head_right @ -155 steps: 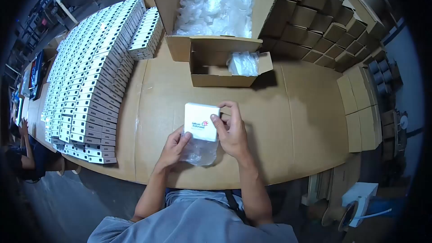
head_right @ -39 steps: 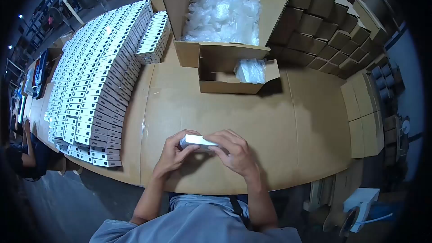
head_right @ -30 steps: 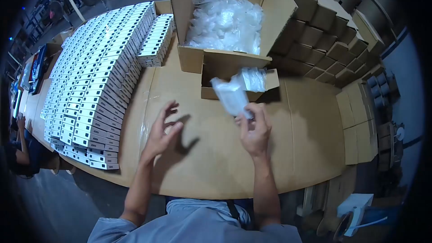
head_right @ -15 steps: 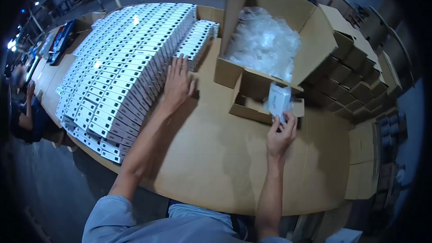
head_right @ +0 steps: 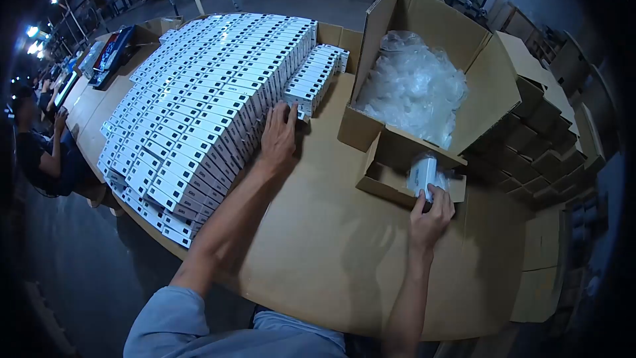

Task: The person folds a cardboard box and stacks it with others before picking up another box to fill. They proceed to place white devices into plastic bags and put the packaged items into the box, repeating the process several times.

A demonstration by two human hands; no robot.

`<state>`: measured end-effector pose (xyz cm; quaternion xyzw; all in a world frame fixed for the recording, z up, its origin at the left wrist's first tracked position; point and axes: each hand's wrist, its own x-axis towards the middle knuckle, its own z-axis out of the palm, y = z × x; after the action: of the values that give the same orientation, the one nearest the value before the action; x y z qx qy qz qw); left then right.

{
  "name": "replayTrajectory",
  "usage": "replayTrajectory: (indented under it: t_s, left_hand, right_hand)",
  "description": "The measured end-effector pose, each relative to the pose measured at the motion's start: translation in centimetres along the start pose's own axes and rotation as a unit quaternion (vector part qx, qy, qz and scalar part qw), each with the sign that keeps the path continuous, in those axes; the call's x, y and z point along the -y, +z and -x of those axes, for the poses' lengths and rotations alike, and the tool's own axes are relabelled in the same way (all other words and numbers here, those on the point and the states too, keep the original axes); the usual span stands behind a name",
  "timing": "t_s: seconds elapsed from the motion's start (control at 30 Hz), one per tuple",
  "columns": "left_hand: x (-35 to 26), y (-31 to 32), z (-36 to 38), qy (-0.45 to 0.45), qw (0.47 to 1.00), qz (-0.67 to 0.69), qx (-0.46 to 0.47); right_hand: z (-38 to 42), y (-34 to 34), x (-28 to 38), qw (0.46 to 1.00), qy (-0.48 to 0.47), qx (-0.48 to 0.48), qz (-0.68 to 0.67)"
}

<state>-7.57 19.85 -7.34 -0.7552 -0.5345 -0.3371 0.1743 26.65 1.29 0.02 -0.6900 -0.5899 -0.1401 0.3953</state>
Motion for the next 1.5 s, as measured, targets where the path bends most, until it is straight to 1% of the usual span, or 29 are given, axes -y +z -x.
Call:
replayTrajectory:
  t_s: [0.07,0.2,0.23,0.3,0.4,0.43,0.53,0.57,0.63,0.67,0.7,0.73,0.8,0.87,0.9,0.97,1.0,1.03,1.07,1.1,1.13,1.2,1.23,1.27,1.33,1.37,1.4,1.47,1.5]
  left_hand:
    - [0.6,0.1,0.0,0.010,1.000,-0.013,0.006]
    - [1.0,-0.2,-0.2,0.042,0.999,0.011,-0.007]
    - [0.8,-0.2,0.1,0.051,0.998,0.001,-0.041]
    - [0.6,-0.9,0.4,0.042,0.999,0.007,-0.034]
    - [-0.7,-3.2,1.0,0.029,0.998,0.048,-0.029]
    - [-1.1,-3.9,1.3,0.022,0.997,0.069,-0.035]
    - [-3.1,-7.2,3.0,0.021,0.989,0.135,-0.057]
    - [-4.2,-8.8,3.8,0.017,0.986,0.160,-0.047]
    - [-6.9,-11.8,5.5,0.015,0.980,0.195,-0.035]
    - [-8.3,-13.0,6.5,0.018,0.978,0.206,-0.033]
    - [-9.5,-13.7,7.8,0.035,0.974,0.221,-0.024]
    - [-10.6,-14.4,9.0,0.055,0.970,0.237,-0.014]
    - [-13.0,-16.4,10.5,0.098,0.952,0.290,0.017]
    - [-14.5,-17.2,11.9,0.128,0.931,0.330,0.088]
    - [-15.2,-17.4,11.8,0.156,0.925,0.327,0.115]
    - [-15.7,-18.4,10.9,0.127,0.881,0.409,0.199]
    - [-15.8,-18.7,10.3,0.111,0.855,0.445,0.241]
    - [-15.5,-17.9,9.9,0.121,0.855,0.442,0.244]
    - [-15.2,-17.8,8.7,0.134,0.858,0.433,0.242]
    - [-15.2,-17.7,6.6,0.145,0.861,0.423,0.240]
    - [-15.3,-17.6,4.4,0.157,0.865,0.414,0.238]
    - [-17.0,-17.1,-0.6,0.117,0.895,0.392,0.180]
    - [-18.1,-16.5,-3.6,0.125,0.899,0.394,0.145]
    - [-19.3,-15.7,-6.7,0.133,0.902,0.396,0.110]
    - [-21.3,-13.0,-12.5,0.158,0.890,0.420,0.079]
    - [-22.4,-11.7,-15.2,0.169,0.897,0.397,0.098]
    - [-23.4,-10.3,-17.6,0.180,0.902,0.374,0.115]
    - [-24.0,-4.3,-19.8,0.247,0.910,0.291,0.159]
    - [-24.1,-1.6,-20.3,0.279,0.910,0.248,0.181]
  right_hand:
    - [-0.1,0.4,-0.4,1.000,-0.007,0.011,0.013]
    - [-0.1,2.5,-1.2,0.999,-0.018,0.013,0.037]
    - [-0.3,2.9,-1.4,0.999,-0.006,0.017,0.032]
    - [-0.2,3.1,-1.7,0.999,0.022,0.027,0.026]
    - [-0.1,2.8,-1.0,0.995,0.013,0.036,0.096]
    - [0.0,2.5,-0.7,0.989,0.055,0.089,0.102]
    - [0.9,0.3,1.4,0.980,-0.031,0.008,0.196]
    - [1.6,-0.5,2.8,0.985,0.017,0.042,0.165]
    - [3.6,-1.7,3.9,0.996,0.028,0.087,-0.015]
    - [4.9,-2.2,4.6,0.979,0.056,0.150,-0.124]
    - [6.3,-2.4,5.4,0.947,0.083,0.208,-0.232]
    - [7.6,-2.3,6.3,0.866,0.150,0.253,-0.403]
    - [9.9,-2.5,7.7,0.698,0.265,0.317,-0.585]
    - [10.8,-2.7,9.2,0.678,0.221,0.268,-0.647]
    - [11.3,-3.0,8.6,0.734,0.203,0.263,-0.593]
    - [12.4,-3.2,7.5,0.828,0.169,0.250,-0.473]
    - [13.1,-3.4,6.4,0.819,0.180,0.258,-0.480]
    - [13.7,-3.7,5.0,0.810,0.191,0.266,-0.487]
    - [14.2,-4.0,3.9,0.799,0.201,0.275,-0.495]
    - [14.4,-4.4,3.4,0.818,0.208,0.249,-0.475]
    - [14.5,-5.1,2.7,0.812,0.245,0.268,-0.457]
    - [14.7,-6.5,1.3,0.795,0.317,0.305,-0.417]
    - [15.5,-6.2,0.6,0.808,0.310,0.257,-0.429]
    - [15.7,-6.2,0.1,0.835,0.283,0.234,-0.410]
    - [15.6,-6.4,-1.2,0.883,0.226,0.186,-0.367]
    - [14.0,-7.8,-0.7,0.886,0.265,0.200,-0.324]
    - [13.7,-8.0,-1.1,0.893,0.253,0.188,-0.321]
    - [13.1,-8.2,-2.1,0.906,0.229,0.166,-0.316]
    - [13.1,-7.7,-2.5,0.900,0.248,0.140,-0.330]
